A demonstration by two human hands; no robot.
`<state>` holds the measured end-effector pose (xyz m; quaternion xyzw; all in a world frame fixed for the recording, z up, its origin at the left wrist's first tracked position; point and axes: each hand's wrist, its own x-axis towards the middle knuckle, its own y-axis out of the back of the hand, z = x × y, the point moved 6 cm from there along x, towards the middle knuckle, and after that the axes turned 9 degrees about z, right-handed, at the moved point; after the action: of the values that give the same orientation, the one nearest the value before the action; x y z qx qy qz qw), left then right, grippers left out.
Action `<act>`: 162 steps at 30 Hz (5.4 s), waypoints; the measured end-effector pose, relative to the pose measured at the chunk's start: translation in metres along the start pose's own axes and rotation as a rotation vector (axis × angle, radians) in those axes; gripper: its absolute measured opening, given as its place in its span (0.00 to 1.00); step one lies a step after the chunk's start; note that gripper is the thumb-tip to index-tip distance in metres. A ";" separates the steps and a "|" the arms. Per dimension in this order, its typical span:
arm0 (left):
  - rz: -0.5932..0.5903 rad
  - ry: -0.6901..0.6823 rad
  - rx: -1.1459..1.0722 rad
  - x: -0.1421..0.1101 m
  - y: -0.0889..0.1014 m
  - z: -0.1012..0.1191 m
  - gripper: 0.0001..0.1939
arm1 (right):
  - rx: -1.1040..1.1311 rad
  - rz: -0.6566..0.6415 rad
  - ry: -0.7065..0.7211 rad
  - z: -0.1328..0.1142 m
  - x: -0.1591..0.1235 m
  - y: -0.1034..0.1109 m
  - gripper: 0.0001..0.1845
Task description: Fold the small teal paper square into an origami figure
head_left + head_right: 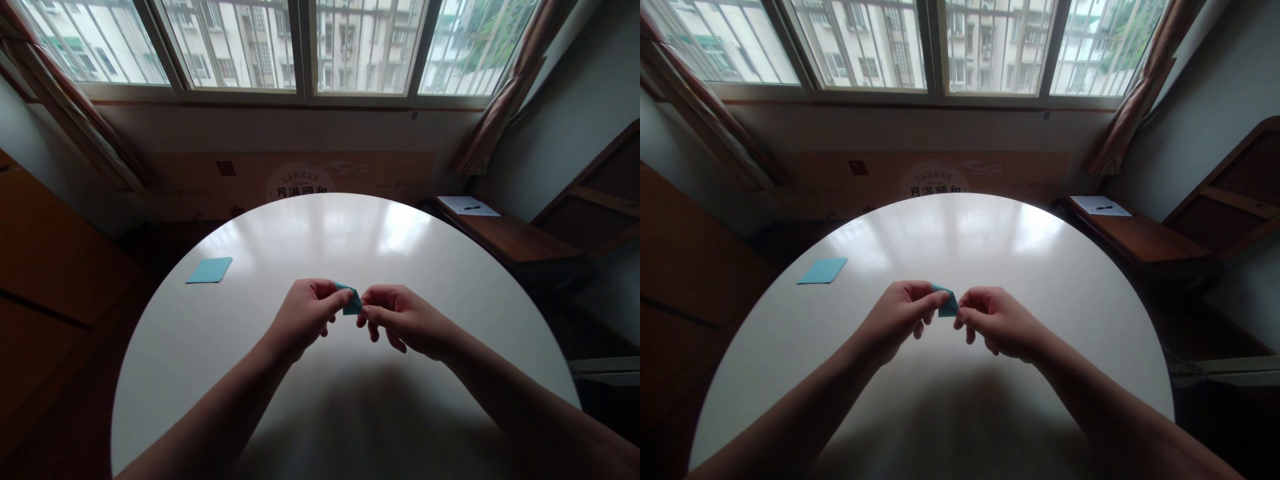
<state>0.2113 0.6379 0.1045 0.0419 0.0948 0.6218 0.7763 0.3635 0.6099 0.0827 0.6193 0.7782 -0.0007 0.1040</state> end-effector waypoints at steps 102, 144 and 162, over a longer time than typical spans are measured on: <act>0.045 -0.141 -0.109 -0.007 -0.003 0.011 0.10 | 0.421 0.222 0.099 -0.002 -0.004 0.000 0.13; 0.000 0.109 -0.370 -0.005 -0.008 0.001 0.12 | 0.430 0.126 0.127 -0.009 -0.008 -0.009 0.10; -0.028 -0.032 -0.189 -0.010 -0.007 0.011 0.11 | 0.469 0.266 0.165 -0.009 -0.009 0.001 0.09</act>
<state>0.2185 0.6271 0.1153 -0.0228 0.0240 0.6165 0.7867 0.3653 0.6028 0.0928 0.7210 0.6747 -0.1167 -0.1066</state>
